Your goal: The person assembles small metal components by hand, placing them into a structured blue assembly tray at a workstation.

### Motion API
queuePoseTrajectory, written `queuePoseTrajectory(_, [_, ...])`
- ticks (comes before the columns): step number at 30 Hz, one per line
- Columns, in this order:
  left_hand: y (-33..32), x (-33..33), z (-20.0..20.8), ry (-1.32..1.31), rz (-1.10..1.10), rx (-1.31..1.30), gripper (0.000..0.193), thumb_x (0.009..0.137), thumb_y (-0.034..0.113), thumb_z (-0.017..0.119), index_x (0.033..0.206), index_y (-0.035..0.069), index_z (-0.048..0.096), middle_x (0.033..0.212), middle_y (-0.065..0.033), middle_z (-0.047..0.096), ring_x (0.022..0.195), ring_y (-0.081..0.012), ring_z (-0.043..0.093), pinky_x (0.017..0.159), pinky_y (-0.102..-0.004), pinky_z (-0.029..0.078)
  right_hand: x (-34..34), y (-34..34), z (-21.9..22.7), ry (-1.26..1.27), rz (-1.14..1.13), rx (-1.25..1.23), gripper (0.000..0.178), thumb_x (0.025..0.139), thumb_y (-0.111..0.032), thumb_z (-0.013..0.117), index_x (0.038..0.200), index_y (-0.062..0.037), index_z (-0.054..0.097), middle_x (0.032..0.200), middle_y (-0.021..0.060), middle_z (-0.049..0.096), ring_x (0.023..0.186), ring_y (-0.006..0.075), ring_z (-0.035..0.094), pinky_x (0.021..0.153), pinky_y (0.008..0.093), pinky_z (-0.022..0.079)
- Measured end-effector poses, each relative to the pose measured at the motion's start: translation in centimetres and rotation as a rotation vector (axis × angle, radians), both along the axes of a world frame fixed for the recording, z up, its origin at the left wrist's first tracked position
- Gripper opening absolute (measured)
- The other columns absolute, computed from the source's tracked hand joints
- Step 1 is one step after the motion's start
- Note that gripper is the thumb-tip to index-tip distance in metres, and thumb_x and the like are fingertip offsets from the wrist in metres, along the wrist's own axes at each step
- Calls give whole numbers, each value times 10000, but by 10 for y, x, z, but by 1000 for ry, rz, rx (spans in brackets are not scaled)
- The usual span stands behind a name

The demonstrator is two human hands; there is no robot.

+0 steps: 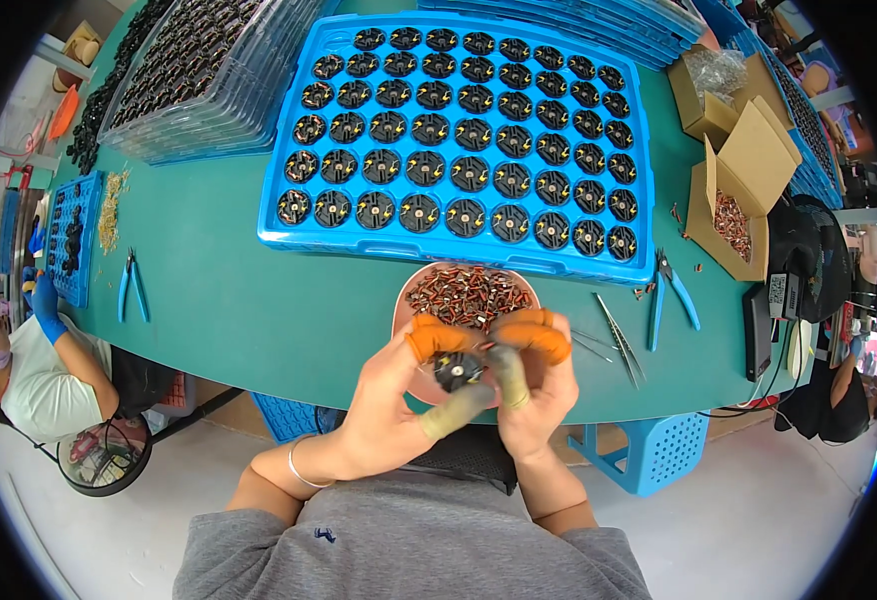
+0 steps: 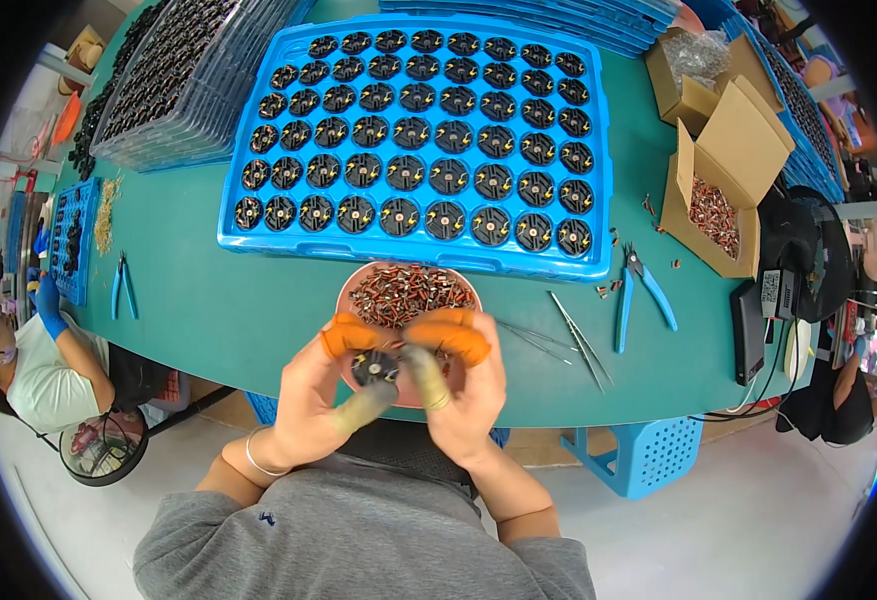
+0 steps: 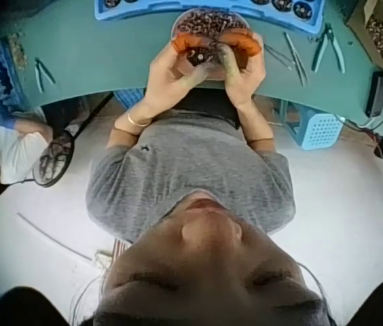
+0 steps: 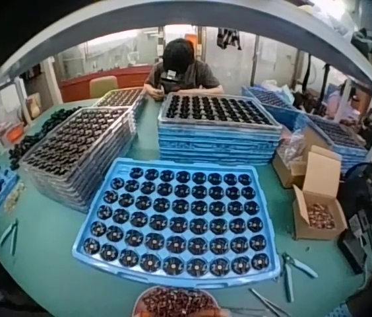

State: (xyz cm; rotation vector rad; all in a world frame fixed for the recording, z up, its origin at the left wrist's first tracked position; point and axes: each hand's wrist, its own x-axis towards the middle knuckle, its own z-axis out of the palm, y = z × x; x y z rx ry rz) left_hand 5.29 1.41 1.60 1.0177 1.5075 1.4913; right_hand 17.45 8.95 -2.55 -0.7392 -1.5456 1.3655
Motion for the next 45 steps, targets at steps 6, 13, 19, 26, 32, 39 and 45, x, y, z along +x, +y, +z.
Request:
queuePoseTrajectory(6, [-1, -15, -6, 337, -98, 48, 486, 750, -31, 705, 1204, -15, 533, 1147, -89, 587, 1048, -195, 566, 915, -329, 440, 16, 12, 11, 120, 139, -197, 206, 799, 32, 663, 986, 16, 580, 1046, 100, 515, 923, 183, 530, 793, 306, 462])
queuePoseTrajectory(13, [-5, -11, -16, 133, -71, 35, 539, 756, -24, 732, 1237, -28, 490, 1207, -116, 571, 1031, -179, 584, 892, -311, 472, 12, 11, 16, -38, 178, -211, 167, 759, 29, 665, 917, 10, 615, 1065, 105, 469, 1001, 207, 474, 851, 329, 426])
queuePoseTrajectory(19, [-9, -15, -17, 106, -120, -9, 505, 783, -40, 705, 1236, -47, 483, 1234, -140, 556, 1042, -195, 593, 901, -331, 492, 12, 11, 15, -40, 235, -135, 153, 771, 32, 652, 917, 16, 609, 1080, 108, 463, 1010, 195, 470, 831, 311, 447])
queuePoseTrajectory(26, [-7, -14, -15, 180, -100, 58, 488, 776, -60, 701, 1221, -55, 501, 1217, -149, 567, 1056, -206, 591, 922, -340, 486, 11, 10, 20, 3, 230, -262, 156, 771, 33, 648, 920, 11, 604, 1089, 108, 460, 1014, 189, 469, 839, 303, 445])
queuePoseTrajectory(32, [-7, -15, -9, 183, -112, 64, 506, 753, -73, 708, 1214, -53, 500, 1216, -148, 565, 1064, -203, 584, 916, -334, 485, 11, 11, 18, -103, 200, -19, 171, 767, 41, 653, 927, 3, 607, 1092, 103, 475, 1016, 182, 477, 838, 306, 439])
queuePoseTrajectory(39, [0, -11, -14, -146, 80, -12, 395, 786, -16, 695, 1152, 11, 550, 1045, -45, 627, 874, -87, 586, 729, -240, 475, 9, 6, 22, -137, 189, -152, 165, 771, 50, 661, 917, 1, 601, 1039, 111, 532, 917, 181, 528, 793, 294, 443])
queuePoseTrajectory(45, [2, -9, -11, -245, 101, 23, 350, 798, -39, 666, 1118, 1, 531, 1043, -60, 615, 916, -107, 586, 726, -231, 475, 13, 6, 13, -211, 166, 83, 211, 752, 46, 702, 921, 6, 583, 938, 91, 590, 811, 160, 556, 728, 279, 447])
